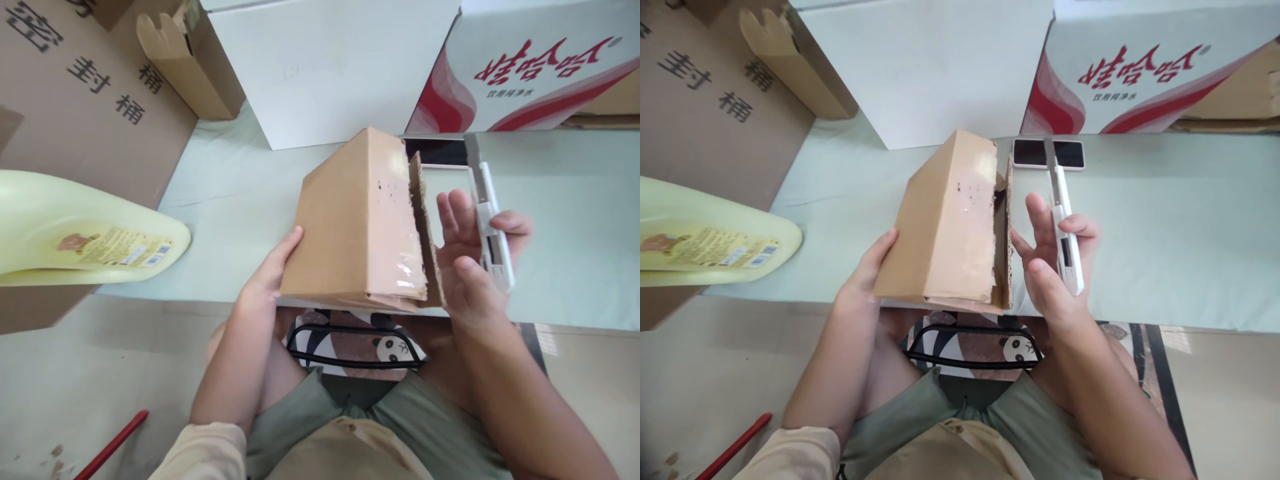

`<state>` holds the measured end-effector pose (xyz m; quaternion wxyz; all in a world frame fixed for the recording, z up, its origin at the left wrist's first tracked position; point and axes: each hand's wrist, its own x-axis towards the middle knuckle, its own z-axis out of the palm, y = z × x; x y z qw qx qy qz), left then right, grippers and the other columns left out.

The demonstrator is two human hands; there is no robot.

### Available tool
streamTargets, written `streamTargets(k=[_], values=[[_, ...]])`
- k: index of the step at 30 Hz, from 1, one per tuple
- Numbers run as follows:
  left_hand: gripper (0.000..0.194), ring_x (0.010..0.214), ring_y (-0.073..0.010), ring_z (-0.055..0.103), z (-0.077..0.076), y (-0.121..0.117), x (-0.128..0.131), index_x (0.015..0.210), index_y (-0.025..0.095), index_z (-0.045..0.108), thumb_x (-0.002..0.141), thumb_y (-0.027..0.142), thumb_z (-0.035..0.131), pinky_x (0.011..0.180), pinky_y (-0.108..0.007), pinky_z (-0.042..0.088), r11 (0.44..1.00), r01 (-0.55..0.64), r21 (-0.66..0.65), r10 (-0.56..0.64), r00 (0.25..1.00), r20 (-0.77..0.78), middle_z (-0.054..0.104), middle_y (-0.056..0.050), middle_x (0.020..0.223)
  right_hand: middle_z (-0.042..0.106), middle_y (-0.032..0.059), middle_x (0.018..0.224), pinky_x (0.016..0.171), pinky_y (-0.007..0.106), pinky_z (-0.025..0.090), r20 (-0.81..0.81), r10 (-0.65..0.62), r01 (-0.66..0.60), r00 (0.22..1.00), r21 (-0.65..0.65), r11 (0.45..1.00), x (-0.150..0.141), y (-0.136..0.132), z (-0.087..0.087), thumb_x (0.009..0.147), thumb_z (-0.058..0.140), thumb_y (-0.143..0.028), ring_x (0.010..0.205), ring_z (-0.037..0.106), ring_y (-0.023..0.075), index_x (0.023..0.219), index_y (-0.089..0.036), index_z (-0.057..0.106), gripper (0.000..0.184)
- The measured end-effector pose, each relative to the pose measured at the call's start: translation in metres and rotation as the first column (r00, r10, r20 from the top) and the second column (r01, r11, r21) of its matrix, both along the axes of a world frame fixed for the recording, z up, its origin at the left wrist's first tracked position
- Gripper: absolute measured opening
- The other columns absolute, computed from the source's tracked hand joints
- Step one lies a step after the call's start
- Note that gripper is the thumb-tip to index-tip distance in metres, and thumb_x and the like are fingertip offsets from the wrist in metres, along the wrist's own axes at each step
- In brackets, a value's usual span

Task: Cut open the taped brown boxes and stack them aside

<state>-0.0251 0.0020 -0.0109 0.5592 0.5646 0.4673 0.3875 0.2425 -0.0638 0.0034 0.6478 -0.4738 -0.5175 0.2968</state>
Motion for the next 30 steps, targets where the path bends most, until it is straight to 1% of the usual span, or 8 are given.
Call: streamTargets(k=[3,6,10,13,15,19,23,30], values=[[0.066,0.089,-0.0321,0.081,-0.003,-0.003,0.004,0.099,0.022,0.078,0.088,0.082,0.054,0.083,-0.047,0.067,0.922,0.152,-0.356,-0.115,0.986,0.122,0.083,-0.012,0.089,0.062,0.0010,0.147,0.106,0.057,0.058,-0.010,-0.003,0.003,1.000,0.009,1.000,0.000,-0.003,0.000,0.088,0.074,-0.052,0.148,0.053,0.0270,0.112,-0.038,0.038,0.045],[0.059,0.091,-0.0302,0.079,-0.001,-0.002,0.011,0.097,0.020,0.078,0.083,0.077,0.066,0.080,-0.042,0.065,0.905,0.174,-0.388,-0.210,0.976,-0.051,0.083,-0.009,0.093,0.064,0.0022,0.146,0.110,0.060,0.056,0.013,0.032,-0.031,0.999,-0.043,0.999,0.000,-0.005,-0.004,0.091,0.068,-0.055,0.147,0.054,0.0279,0.114,-0.038,0.039,0.041],[0.044,0.088,-0.0285,0.076,-0.001,0.003,0.015,0.096,0.018,0.077,0.086,0.060,0.066,0.077,-0.040,0.062,0.985,0.064,-0.163,-0.132,0.882,-0.452,0.082,-0.010,0.098,0.074,0.0022,0.132,0.124,0.062,0.043,0.090,0.174,-0.168,0.981,-0.066,0.984,0.000,-0.006,-0.006,0.092,0.072,-0.043,0.152,0.049,0.0262,0.110,-0.035,0.045,0.033],[0.042,0.097,-0.0271,0.076,-0.001,0.003,0.012,0.112,0.017,0.073,0.093,0.052,0.060,0.082,-0.040,0.063,0.990,-0.047,0.130,0.101,0.890,-0.445,0.080,-0.013,0.110,0.074,0.0025,0.135,0.127,0.061,0.038,0.128,0.251,-0.250,0.959,-0.023,0.968,0.000,-0.005,-0.006,0.094,0.071,-0.029,0.147,0.055,0.0258,0.112,-0.035,0.049,0.029],[0.039,0.112,-0.0256,0.074,0.000,0.001,0.010,0.121,0.020,0.069,0.097,0.049,0.058,0.091,-0.039,0.063,0.923,-0.028,0.384,0.159,0.936,-0.313,0.077,-0.013,0.122,0.074,0.0029,0.135,0.125,0.057,0.042,0.124,0.267,-0.271,0.956,0.021,0.962,0.000,-0.003,-0.007,0.094,0.071,-0.025,0.139,0.063,0.0256,0.114,-0.034,0.051,0.029],[0.036,0.136,-0.0277,0.063,0.003,-0.009,0.016,0.128,0.026,0.065,0.103,0.048,0.051,0.114,-0.052,0.054,0.613,0.128,0.780,0.065,0.975,-0.211,0.068,-0.011,0.139,0.075,0.0026,0.133,0.123,0.050,0.045,0.106,0.264,-0.271,0.959,0.051,0.961,0.000,-0.004,-0.010,0.095,0.070,-0.022,0.134,0.066,0.0240,0.117,-0.034,0.053,0.030],[0.038,0.135,-0.0295,0.063,0.003,-0.016,0.031,0.128,0.024,0.064,0.104,0.045,0.045,0.121,-0.060,0.048,0.464,0.218,0.858,0.028,0.965,-0.260,0.069,-0.011,0.137,0.075,0.0013,0.132,0.121,0.050,0.048,0.102,0.245,-0.250,0.964,0.040,0.967,0.000,-0.006,-0.013,0.095,0.070,-0.022,0.131,0.068,0.0241,0.117,-0.035,0.054,0.030],[0.037,0.132,-0.0293,0.064,-0.002,-0.018,0.038,0.124,0.023,0.065,0.104,0.043,0.041,0.123,-0.060,0.045,0.476,0.208,0.854,0.047,0.964,-0.261,0.070,-0.011,0.134,0.077,0.0023,0.125,0.119,0.055,0.049,0.172,0.229,-0.245,0.958,0.081,0.966,0.002,-0.001,-0.014,0.095,0.068,-0.022,0.131,0.067,0.0259,0.114,-0.034,0.054,0.027]])
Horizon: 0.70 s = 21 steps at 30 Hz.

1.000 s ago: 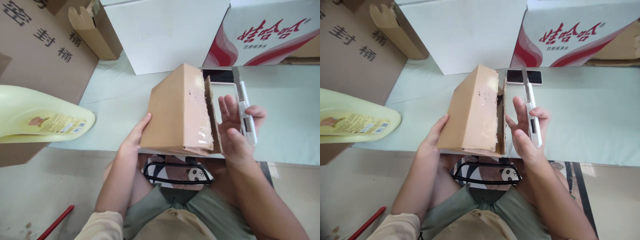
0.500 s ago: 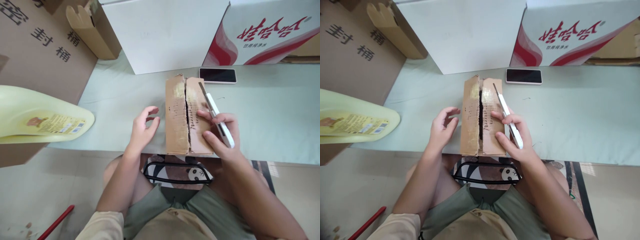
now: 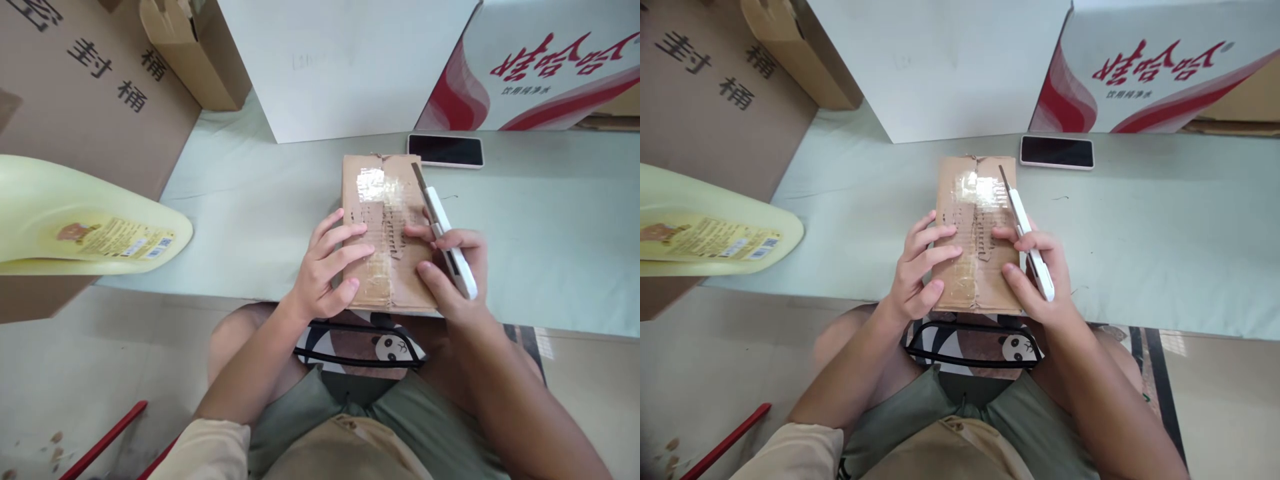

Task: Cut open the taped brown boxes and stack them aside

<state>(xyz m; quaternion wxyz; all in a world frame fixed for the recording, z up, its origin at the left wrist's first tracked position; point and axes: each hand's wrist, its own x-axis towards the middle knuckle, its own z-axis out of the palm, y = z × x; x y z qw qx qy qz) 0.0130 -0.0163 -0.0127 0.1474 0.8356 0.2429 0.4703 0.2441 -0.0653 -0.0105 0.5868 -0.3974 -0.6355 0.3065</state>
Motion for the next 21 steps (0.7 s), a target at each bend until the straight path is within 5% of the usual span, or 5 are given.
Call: streamTargets(k=[6,13,21], values=[[0.038,0.135,-0.0285,0.063,0.000,-0.001,-0.001,0.125,0.023,0.064,0.106,0.044,0.039,0.123,-0.058,0.046,1.000,-0.009,0.000,0.009,1.000,0.016,0.069,-0.012,0.134,0.074,0.0025,0.132,0.122,0.058,0.046,-0.030,-0.033,0.033,0.999,0.001,0.999,-0.003,-0.002,-0.003,0.097,0.065,-0.024,0.131,0.068,0.0265,0.115,-0.034,0.053,0.024],[0.040,0.134,-0.0300,0.064,-0.002,-0.002,0.000,0.126,0.022,0.063,0.106,0.044,0.037,0.119,-0.060,0.050,1.000,-0.029,0.007,0.028,0.998,0.053,0.069,-0.012,0.135,0.075,0.0014,0.132,0.133,0.062,0.028,-0.115,-0.065,0.074,0.991,0.075,0.994,-0.005,0.001,-0.015,0.095,0.065,-0.022,0.155,0.045,0.0249,0.116,-0.033,0.053,0.027],[0.038,0.127,-0.0272,0.066,-0.003,-0.004,0.002,0.121,0.021,0.065,0.106,0.041,0.037,0.120,-0.055,0.050,0.999,-0.046,0.017,0.045,0.996,0.081,0.070,-0.012,0.132,0.075,-0.0007,0.133,0.131,0.060,0.035,-0.119,-0.034,0.041,0.992,0.055,0.998,-0.004,0.002,-0.012,0.096,0.066,-0.022,0.154,0.047,0.0241,0.117,-0.034,0.055,0.026]])
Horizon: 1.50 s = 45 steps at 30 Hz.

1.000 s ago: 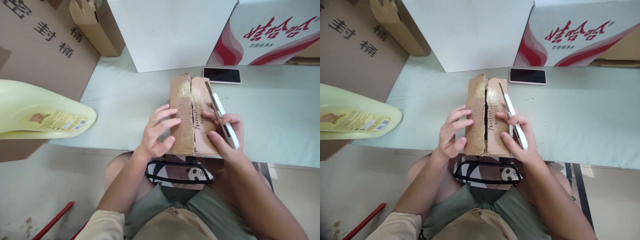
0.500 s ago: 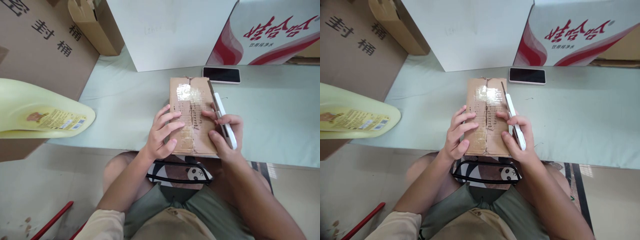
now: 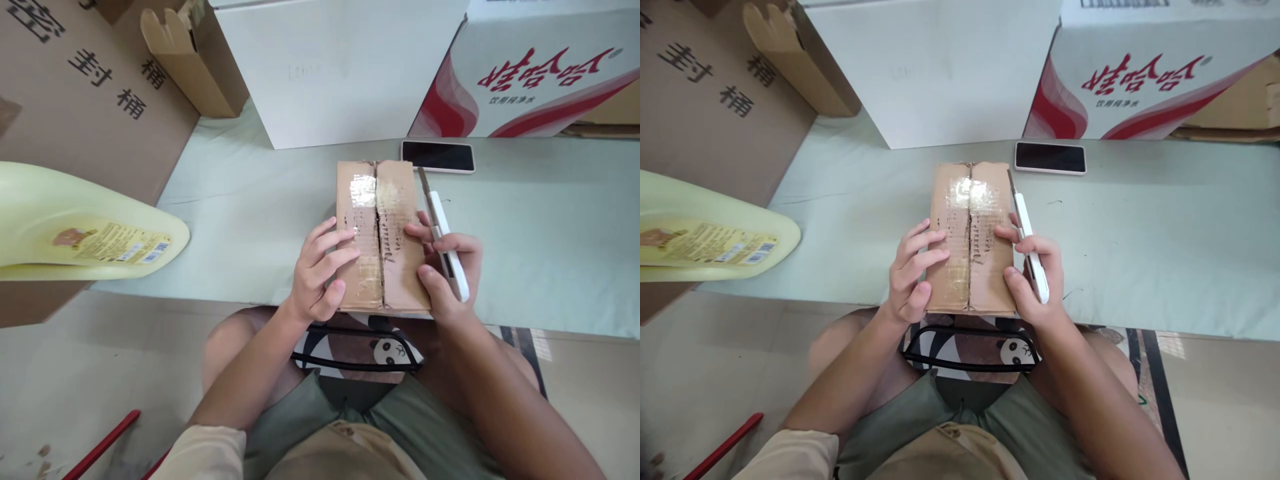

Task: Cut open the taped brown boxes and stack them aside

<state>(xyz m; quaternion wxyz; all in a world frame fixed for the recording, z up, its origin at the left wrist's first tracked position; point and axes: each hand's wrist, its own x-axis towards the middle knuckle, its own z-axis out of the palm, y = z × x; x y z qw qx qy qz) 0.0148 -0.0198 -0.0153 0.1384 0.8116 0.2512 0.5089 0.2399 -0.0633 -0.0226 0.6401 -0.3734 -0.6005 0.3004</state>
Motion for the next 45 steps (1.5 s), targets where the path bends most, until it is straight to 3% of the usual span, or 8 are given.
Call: streamTargets(k=[8,18,25,33,40,45], values=[[0.040,0.128,-0.0292,0.067,-0.001,-0.001,0.000,0.122,0.021,0.065,0.106,0.045,0.037,0.119,-0.059,0.050,0.999,0.012,-0.031,-0.011,1.000,0.022,0.070,-0.012,0.132,0.075,0.0020,0.132,0.127,0.060,0.040,0.129,-0.058,0.064,0.990,-0.044,0.997,0.005,-0.005,0.005,0.094,0.063,-0.018,0.152,0.050,0.0265,0.116,-0.031,0.055,0.027],[0.040,0.129,-0.0310,0.067,-0.003,-0.002,0.001,0.124,0.023,0.064,0.103,0.048,0.039,0.117,-0.061,0.051,0.999,-0.003,-0.035,0.004,1.000,0.025,0.070,-0.011,0.133,0.073,0.0030,0.135,0.121,0.058,0.047,0.227,-0.038,0.050,0.973,-0.049,0.998,0.008,-0.007,0.015,0.089,0.064,-0.013,0.140,0.061,0.0286,0.119,-0.033,0.056,0.037],[0.039,0.136,-0.0337,0.063,0.003,-0.008,0.002,0.123,0.023,0.064,0.101,0.046,0.042,0.114,-0.060,0.052,0.999,-0.046,-0.010,0.045,0.998,-0.035,0.073,-0.011,0.129,0.075,0.0040,0.132,0.118,0.056,0.051,0.196,-0.023,0.032,0.980,-0.041,0.999,0.008,-0.004,0.014,0.089,0.066,-0.016,0.133,0.066,0.0277,0.117,-0.032,0.055,0.034],[0.031,0.120,-0.0271,0.072,0.011,-0.018,0.011,0.114,0.021,0.067,0.094,0.039,0.051,0.115,-0.047,0.052,0.998,-0.009,0.059,0.013,0.998,-0.059,0.079,-0.009,0.114,0.075,0.0031,0.130,0.123,0.055,0.046,0.157,-0.026,0.031,0.987,-0.032,0.999,0.006,-0.004,0.013,0.091,0.063,-0.015,0.136,0.064,0.0254,0.116,-0.031,0.057,0.030],[0.033,0.118,-0.0280,0.071,0.008,-0.016,0.013,0.113,0.023,0.068,0.093,0.044,0.054,0.115,-0.049,0.051,0.999,-0.006,0.053,0.009,0.998,-0.062,0.078,-0.008,0.115,0.075,0.0034,0.133,0.123,0.057,0.046,0.145,-0.013,0.018,0.989,-0.032,0.999,0.006,-0.004,0.011,0.093,0.064,-0.017,0.134,0.066,0.0257,0.118,-0.033,0.056,0.030],[0.042,0.124,-0.0290,0.067,0.010,-0.017,0.010,0.123,0.026,0.069,0.091,0.050,0.059,0.118,-0.050,0.048,0.998,0.025,0.064,-0.017,0.993,-0.116,0.078,-0.007,0.120,0.073,0.0036,0.136,0.126,0.059,0.041,0.123,-0.003,0.010,0.992,-0.049,0.999,0.006,-0.004,0.007,0.095,0.062,-0.018,0.140,0.061,0.0246,0.120,-0.033,0.055,0.030]])
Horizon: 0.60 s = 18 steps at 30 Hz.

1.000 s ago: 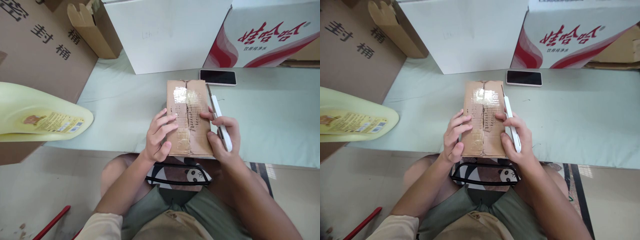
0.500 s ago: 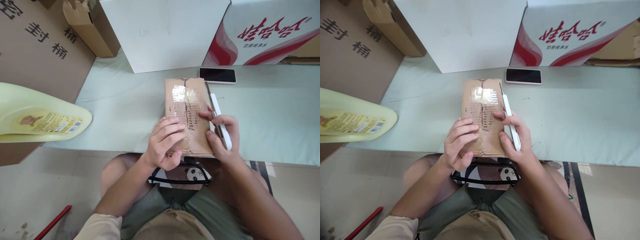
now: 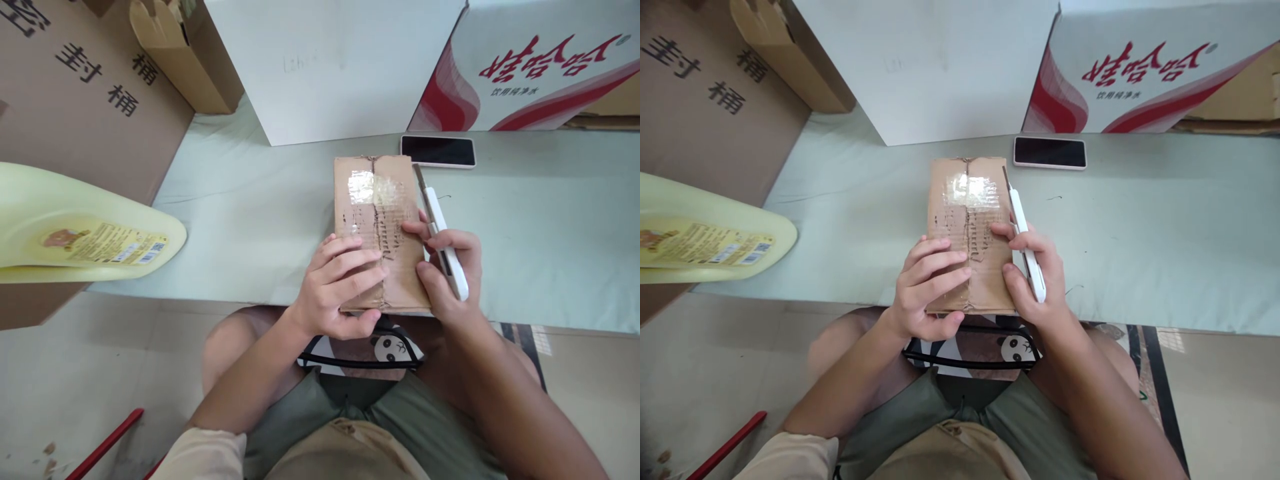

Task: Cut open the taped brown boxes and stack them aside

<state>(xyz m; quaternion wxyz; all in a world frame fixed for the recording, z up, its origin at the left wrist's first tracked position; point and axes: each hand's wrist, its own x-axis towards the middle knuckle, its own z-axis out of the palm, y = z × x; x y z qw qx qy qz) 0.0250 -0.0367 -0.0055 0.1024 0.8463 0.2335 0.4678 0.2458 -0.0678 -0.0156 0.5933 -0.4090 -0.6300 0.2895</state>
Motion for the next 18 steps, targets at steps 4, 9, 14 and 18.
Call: streamTargets(k=[4,9,14,18], values=[[0.042,0.127,-0.0290,0.063,0.0012,-0.0004,-0.0019,0.121,0.026,0.073,0.090,0.054,0.063,0.121,-0.050,0.042,1.000,0.018,-0.010,-0.019,0.999,-0.041,0.079,-0.006,0.117,0.072,0.0028,0.136,0.127,0.054,0.041,-0.007,0.011,-0.011,1.000,0.006,1.000,-0.0004,-0.0003,0.0002,0.095,0.062,-0.015,0.140,0.061,0.0224,0.121,-0.033,0.055,0.032],[0.039,0.123,-0.0288,0.064,0.0010,-0.0001,-0.0014,0.118,0.027,0.074,0.090,0.052,0.064,0.120,-0.052,0.043,1.000,0.012,-0.009,-0.012,0.999,-0.039,0.080,-0.005,0.109,0.073,0.0021,0.134,0.124,0.056,0.044,-0.015,0.015,-0.015,1.000,-0.011,1.000,-0.0001,-0.0011,0.0006,0.096,0.062,-0.017,0.129,0.067,0.0234,0.120,-0.033,0.055,0.030],[0.040,0.123,-0.0292,0.064,-0.0004,0.0006,-0.0007,0.118,0.027,0.075,0.088,0.052,0.066,0.118,-0.053,0.046,1.000,0.018,-0.018,-0.019,1.000,-0.023,0.080,-0.005,0.111,0.074,0.0035,0.133,0.126,0.060,0.042,-0.008,-0.035,0.034,0.999,-0.031,0.999,-0.0006,-0.0021,-0.0017,0.096,0.066,-0.024,0.143,0.058,0.0256,0.118,-0.033,0.056,0.026],[0.038,0.124,-0.0287,0.065,-0.0004,0.0006,0.0000,0.115,0.026,0.075,0.088,0.052,0.066,0.118,-0.052,0.046,1.000,0.017,-0.013,-0.017,1.000,-0.016,0.080,-0.005,0.110,0.079,0.0033,0.118,0.117,0.059,0.051,-0.046,-0.126,0.129,0.991,0.071,0.989,-0.0018,0.0040,0.0038,0.096,0.071,-0.031,0.133,0.067,0.0275,0.117,-0.032,0.056,0.026]])
